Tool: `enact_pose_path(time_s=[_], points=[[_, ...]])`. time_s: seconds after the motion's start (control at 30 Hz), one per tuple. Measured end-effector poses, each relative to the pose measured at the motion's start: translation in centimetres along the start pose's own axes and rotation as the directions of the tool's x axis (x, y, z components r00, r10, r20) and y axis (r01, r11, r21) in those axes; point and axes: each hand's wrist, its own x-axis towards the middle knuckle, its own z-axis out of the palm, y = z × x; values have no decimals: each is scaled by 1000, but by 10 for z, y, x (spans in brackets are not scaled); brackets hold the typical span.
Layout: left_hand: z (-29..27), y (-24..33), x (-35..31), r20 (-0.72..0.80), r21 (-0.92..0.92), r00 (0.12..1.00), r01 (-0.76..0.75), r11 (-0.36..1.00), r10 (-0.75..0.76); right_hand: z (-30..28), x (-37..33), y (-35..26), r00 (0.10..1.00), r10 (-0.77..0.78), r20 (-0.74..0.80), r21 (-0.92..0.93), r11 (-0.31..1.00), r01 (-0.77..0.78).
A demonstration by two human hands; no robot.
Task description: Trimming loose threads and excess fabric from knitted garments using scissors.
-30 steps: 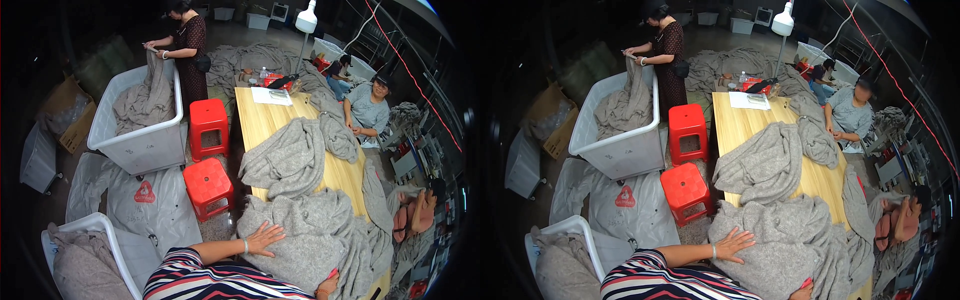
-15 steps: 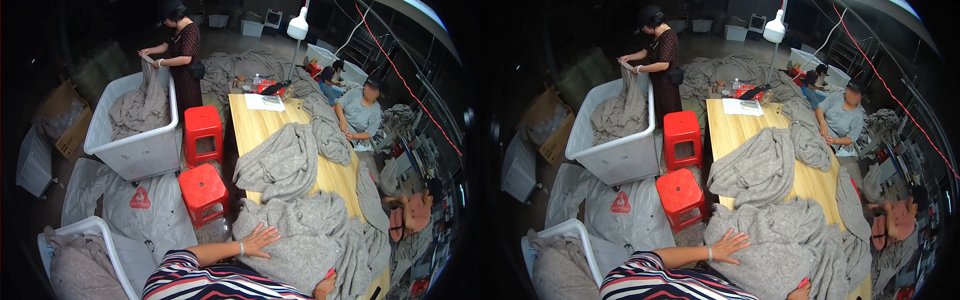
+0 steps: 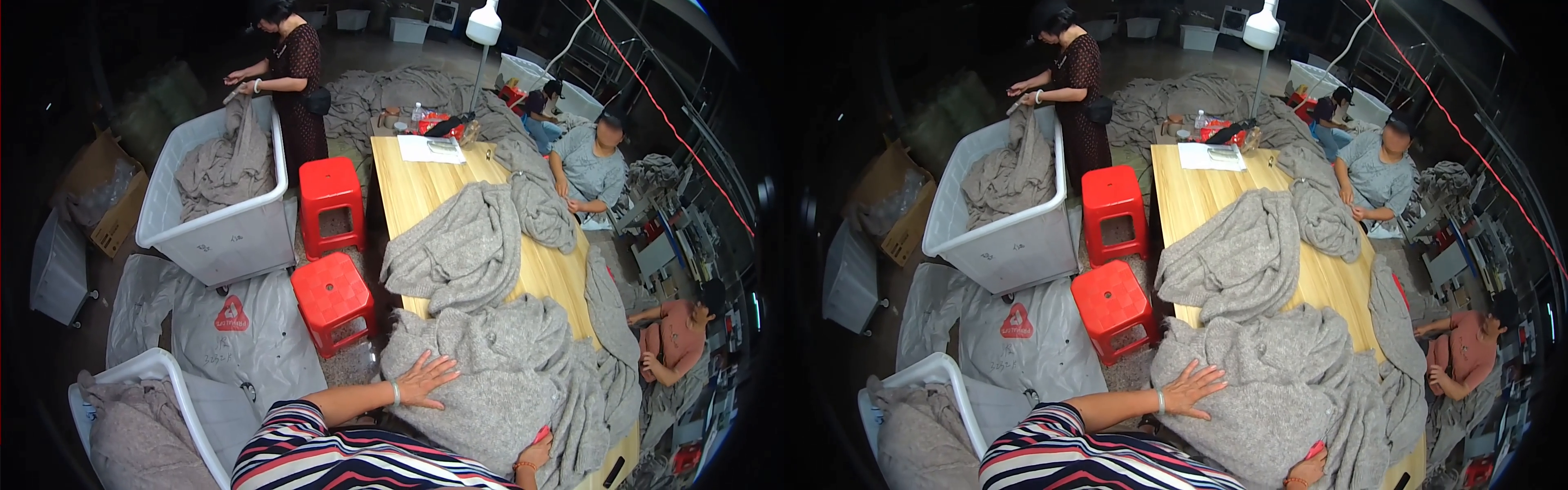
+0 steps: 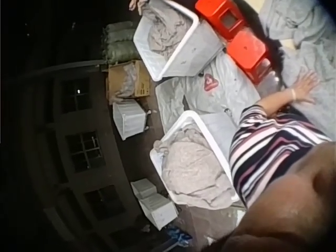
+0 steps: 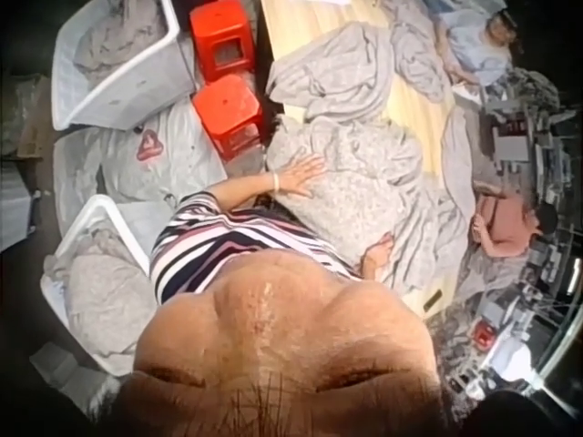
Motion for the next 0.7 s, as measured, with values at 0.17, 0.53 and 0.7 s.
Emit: enact_pose_path(time_s=[0.17, 0.53, 0.7], points=[[-3, -6, 4, -9, 1, 1000, -5, 1000, 5, 1, 4, -10, 1000, -20, -6, 7, 1000, 20], [-2, 0, 2, 7, -6, 1000, 8, 1000, -8, 12, 2, 7, 1000, -8, -19, -3, 1000, 8], [-1, 3, 0, 16, 10, 1000, 9, 1000, -9, 8, 1, 2, 1000, 23, 14, 17, 1000, -23]])
